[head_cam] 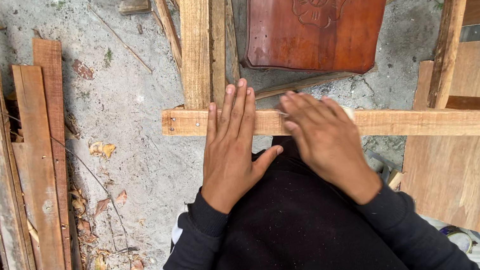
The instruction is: The person is sanding the surface of a wooden frame structure by hand using a piece of sandpaper.
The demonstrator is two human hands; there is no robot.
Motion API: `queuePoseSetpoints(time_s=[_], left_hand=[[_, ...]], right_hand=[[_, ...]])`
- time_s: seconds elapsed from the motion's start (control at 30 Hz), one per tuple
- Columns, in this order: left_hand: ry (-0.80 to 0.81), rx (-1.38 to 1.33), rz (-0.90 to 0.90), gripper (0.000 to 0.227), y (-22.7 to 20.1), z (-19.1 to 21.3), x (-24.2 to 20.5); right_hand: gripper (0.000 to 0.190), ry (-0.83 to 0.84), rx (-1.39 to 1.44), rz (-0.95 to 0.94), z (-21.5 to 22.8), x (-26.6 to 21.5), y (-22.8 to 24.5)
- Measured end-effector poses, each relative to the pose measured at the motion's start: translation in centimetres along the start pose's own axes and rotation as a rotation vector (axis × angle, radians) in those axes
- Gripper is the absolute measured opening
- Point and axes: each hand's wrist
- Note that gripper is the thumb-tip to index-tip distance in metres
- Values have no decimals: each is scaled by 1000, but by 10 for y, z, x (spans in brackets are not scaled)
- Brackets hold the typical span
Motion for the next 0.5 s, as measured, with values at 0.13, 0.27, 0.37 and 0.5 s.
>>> queuePoseSetpoints(time_s=[0.13, 0.27, 0.37, 0.5], left_hand=[[50, 38, -37, 113, 5, 9, 3], [64, 99, -83, 112, 16, 5, 12], [76, 54, -86, 115, 21, -2, 12], [50, -4, -93, 118, 27, -6, 10]], right_hand=[[35, 87, -35, -156, 10, -12, -19], [40, -2, 6, -20, -15, 8, 16], [38, 23, 22, -34, -8, 7, 6], [33, 214, 26, -286, 10, -3, -20]])
Point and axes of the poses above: each hand's wrist, its own x-axis towards the middle knuckle, its own z-axis out of the back of the hand, y = z × x, and after that the axes turned 11 degrees about -x, right-handed
